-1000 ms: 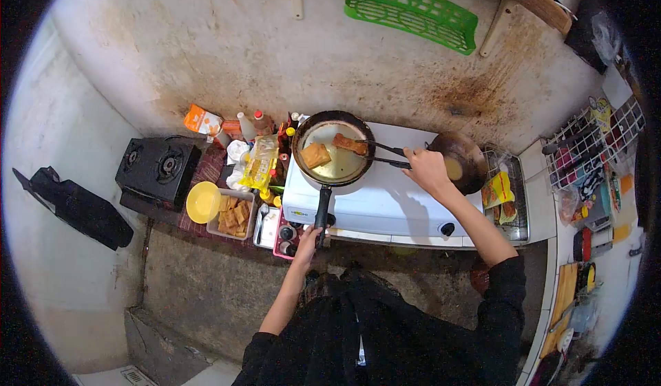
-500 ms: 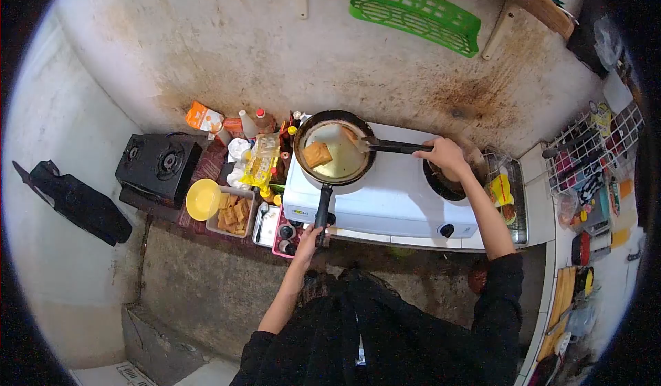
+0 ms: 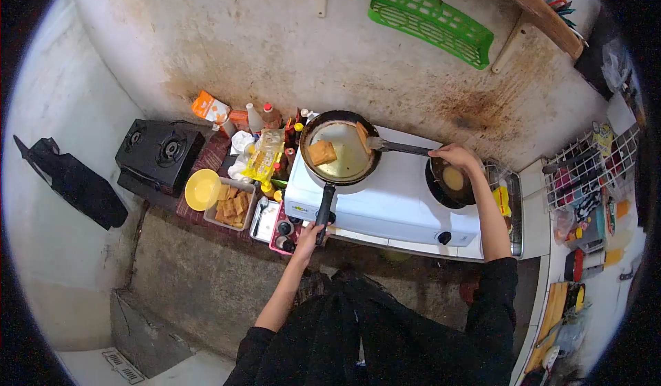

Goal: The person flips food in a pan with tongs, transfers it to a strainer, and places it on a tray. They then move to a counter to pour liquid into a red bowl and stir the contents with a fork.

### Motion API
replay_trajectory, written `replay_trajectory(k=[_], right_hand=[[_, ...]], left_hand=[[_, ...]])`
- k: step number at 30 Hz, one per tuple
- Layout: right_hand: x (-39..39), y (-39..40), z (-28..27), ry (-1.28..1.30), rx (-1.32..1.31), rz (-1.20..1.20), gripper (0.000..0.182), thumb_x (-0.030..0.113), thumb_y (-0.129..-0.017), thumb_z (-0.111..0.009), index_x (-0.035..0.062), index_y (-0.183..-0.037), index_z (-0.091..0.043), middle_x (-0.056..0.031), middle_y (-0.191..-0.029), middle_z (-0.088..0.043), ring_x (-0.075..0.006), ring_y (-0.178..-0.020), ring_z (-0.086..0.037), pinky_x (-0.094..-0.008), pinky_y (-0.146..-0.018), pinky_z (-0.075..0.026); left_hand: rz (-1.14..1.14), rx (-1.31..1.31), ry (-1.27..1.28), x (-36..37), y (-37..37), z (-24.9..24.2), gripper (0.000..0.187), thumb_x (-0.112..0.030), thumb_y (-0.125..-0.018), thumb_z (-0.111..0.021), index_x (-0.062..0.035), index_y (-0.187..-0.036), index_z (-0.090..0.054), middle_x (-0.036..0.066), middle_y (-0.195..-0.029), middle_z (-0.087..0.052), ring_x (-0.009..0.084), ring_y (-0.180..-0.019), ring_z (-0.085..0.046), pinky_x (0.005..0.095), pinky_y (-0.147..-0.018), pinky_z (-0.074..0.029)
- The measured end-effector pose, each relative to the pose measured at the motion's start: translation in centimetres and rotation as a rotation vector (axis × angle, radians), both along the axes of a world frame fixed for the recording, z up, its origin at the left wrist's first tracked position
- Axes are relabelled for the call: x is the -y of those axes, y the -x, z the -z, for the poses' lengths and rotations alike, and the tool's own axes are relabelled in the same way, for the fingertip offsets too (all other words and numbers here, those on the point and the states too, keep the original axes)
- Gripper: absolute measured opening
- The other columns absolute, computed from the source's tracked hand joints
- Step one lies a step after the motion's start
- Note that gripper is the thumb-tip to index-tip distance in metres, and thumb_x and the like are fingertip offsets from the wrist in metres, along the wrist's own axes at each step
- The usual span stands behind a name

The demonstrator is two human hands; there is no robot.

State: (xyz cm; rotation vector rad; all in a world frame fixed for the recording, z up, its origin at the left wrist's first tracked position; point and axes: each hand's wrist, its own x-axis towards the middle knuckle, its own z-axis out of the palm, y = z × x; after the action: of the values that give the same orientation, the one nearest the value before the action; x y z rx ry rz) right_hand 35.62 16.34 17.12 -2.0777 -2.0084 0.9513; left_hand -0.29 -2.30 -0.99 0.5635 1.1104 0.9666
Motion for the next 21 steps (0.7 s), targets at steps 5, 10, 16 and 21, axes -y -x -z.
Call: replay_trajectory(k=[5, 10, 16, 21], right_hand=[[0.5, 1.9, 0.2, -0.221, 0.303, -0.121, 0.050, 0.054, -0.064, -0.059, 0.0088, -0.085, -0.065, -0.0125, -0.065, -0.060, -0.0240, -0.066, -0.059, -0.0335, -0.063, -0.044], [3.2, 6.5, -1.9, -0.345, 0.456, -0.160, 0.049, 0.051, -0.062, -0.061, 0.0111, -0.089, -0.064, -0.0144, -0.075, -0.061, -0.0282, -0.074, -0.059, -0.0371, -0.068, -0.047], [5.1, 8.9, -3.2, -0.428, 0.576, -0.280, 0.045, 0.049, -0.061, -0.063, 0.0118, -0.086, -0.064, -0.0133, -0.075, -0.061, -0.0275, -0.073, -0.059, -0.0366, -0.063, -0.048], [4.9, 9.0, -3.2, -0.496, 0.514, -0.277, 0.041, 0.045, -0.061, -0.065, 0.0107, -0.084, -0.064, -0.0129, -0.068, -0.060, -0.0278, -0.067, -0.059, -0.0371, -0.060, -0.048]], left_hand=[[-0.012, 0.016, 0.017, 0.2, 0.0, -0.7, 0.027, -0.017, -0.083, -0.044, -0.0024, -0.105, -0.049, 0.004, -0.094, -0.057, 0.0105, -0.079, -0.053, 0.0226, -0.070, -0.041], [0.000, 0.014, -0.017, -0.2, 0.2, 1.0, 0.028, -0.018, -0.083, -0.044, -0.0016, -0.105, -0.047, 0.005, -0.094, -0.058, 0.0095, -0.076, -0.054, 0.0203, -0.067, -0.040], [0.022, -0.015, -0.013, -0.1, 0.3, 0.8, 0.028, -0.017, -0.083, -0.044, -0.0010, -0.105, -0.047, 0.005, -0.094, -0.058, 0.0104, -0.078, -0.055, 0.0207, -0.066, -0.040], [0.008, 0.029, -0.006, -0.2, 0.3, 0.9, 0.029, -0.017, -0.083, -0.045, -0.0011, -0.107, -0.046, 0.005, -0.096, -0.058, 0.0108, -0.080, -0.055, 0.0209, -0.067, -0.040]])
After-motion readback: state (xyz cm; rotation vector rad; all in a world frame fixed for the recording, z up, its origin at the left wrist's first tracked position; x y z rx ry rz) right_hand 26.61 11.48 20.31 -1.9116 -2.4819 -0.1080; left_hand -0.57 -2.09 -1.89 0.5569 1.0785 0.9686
